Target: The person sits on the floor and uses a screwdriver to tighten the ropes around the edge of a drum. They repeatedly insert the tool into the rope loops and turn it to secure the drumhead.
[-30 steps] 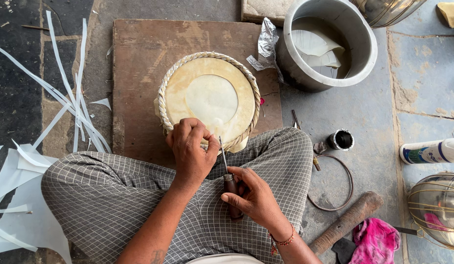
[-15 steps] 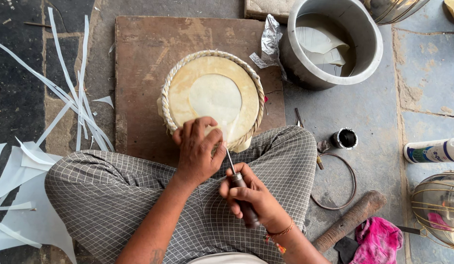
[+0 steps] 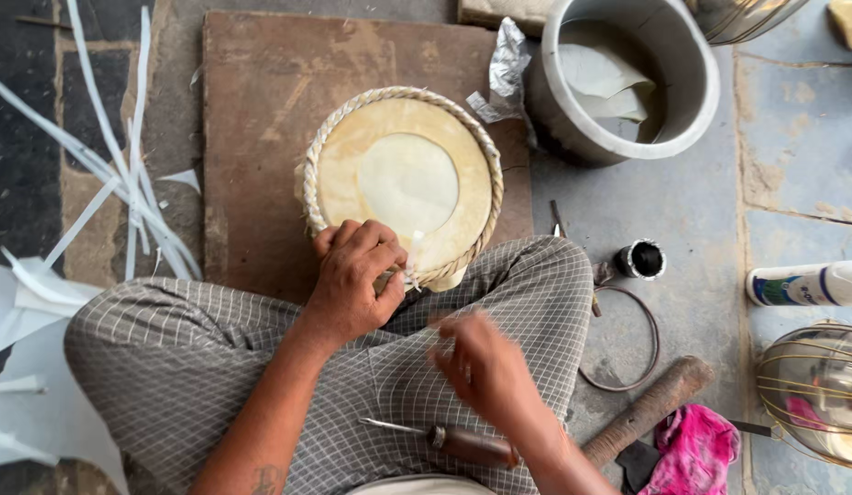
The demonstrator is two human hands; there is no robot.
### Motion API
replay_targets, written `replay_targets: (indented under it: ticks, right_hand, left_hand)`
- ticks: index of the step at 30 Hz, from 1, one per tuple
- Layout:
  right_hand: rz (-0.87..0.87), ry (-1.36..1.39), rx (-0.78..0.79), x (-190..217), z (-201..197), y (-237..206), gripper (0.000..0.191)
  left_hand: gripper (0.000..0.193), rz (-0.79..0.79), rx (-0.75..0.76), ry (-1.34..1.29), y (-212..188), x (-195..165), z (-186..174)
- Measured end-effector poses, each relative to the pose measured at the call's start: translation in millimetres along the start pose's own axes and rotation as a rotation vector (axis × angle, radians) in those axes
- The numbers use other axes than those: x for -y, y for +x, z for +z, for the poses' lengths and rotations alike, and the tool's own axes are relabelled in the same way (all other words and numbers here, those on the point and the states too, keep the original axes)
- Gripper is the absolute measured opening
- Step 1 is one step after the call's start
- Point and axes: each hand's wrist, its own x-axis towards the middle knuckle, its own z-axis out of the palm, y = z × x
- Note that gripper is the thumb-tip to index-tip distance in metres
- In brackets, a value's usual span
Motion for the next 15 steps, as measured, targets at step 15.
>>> replay_targets:
  ticks: [15]
  right_hand:
    - [-0.019,1.517,0.099,-79,-36,12,0.040]
  left_hand:
    - [0.026,0.022,0.048,-0.018,2,2,-11]
